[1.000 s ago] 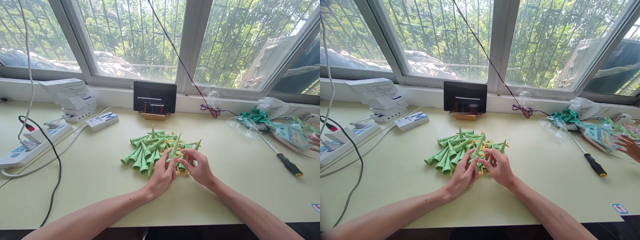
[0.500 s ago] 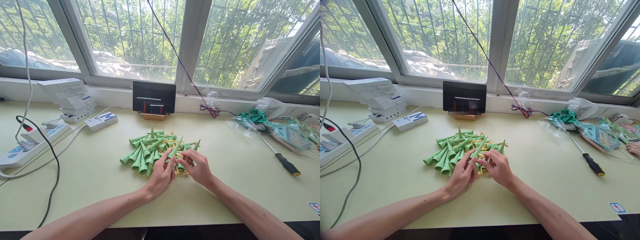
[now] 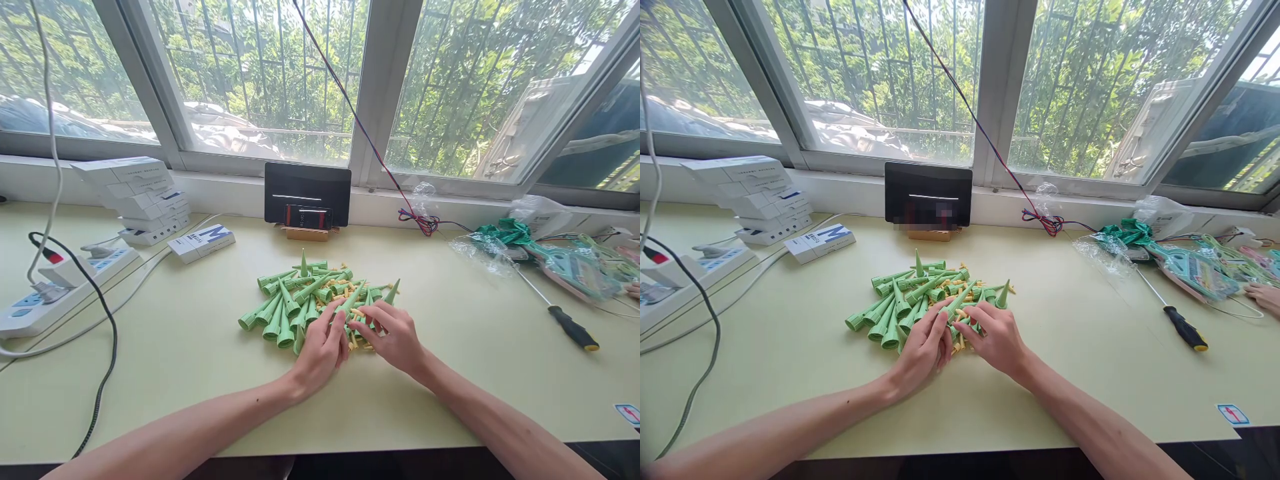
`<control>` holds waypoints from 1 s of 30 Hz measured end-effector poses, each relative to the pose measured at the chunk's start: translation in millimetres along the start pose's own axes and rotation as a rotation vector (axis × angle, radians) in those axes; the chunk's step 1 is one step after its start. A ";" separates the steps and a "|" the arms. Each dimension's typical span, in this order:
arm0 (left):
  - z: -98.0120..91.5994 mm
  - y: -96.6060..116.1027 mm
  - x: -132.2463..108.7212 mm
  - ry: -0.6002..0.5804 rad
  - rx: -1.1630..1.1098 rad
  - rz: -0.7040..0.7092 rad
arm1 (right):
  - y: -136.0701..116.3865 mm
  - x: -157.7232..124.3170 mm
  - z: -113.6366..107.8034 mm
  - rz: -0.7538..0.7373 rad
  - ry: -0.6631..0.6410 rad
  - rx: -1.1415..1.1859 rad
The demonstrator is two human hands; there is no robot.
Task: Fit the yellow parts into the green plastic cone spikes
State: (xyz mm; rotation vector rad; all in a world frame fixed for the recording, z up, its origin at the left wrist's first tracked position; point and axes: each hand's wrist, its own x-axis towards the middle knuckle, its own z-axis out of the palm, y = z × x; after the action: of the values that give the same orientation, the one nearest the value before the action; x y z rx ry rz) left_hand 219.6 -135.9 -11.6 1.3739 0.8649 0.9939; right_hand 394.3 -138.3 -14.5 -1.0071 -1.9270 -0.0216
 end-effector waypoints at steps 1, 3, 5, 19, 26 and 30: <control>-0.1 0.1 0.0 -0.003 0.005 0.000 | -0.1 0.2 -0.1 -0.004 -0.001 -0.008; -0.2 -0.1 0.1 -0.009 0.016 0.005 | -0.4 0.7 -0.2 -0.010 0.000 -0.023; -0.4 -0.4 0.0 -0.015 0.031 0.015 | -0.8 1.0 -0.3 -0.009 0.004 -0.025; -1.8 3.3 -1.6 -0.067 0.084 0.051 | -11.1 4.6 -0.8 0.183 -0.006 0.185; -2.0 2.3 -1.4 -0.076 0.089 0.047 | -10.5 3.7 -1.1 0.181 -0.010 0.193; -2.2 1.6 -0.9 -0.083 0.097 0.049 | -10.2 3.7 -1.6 0.174 -0.016 0.175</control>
State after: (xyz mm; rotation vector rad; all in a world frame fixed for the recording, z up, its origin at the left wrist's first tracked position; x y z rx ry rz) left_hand 217.1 -136.1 -10.1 1.5144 0.8291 0.9358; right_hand 387.9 -143.3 -7.1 -1.0544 -1.8146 0.2509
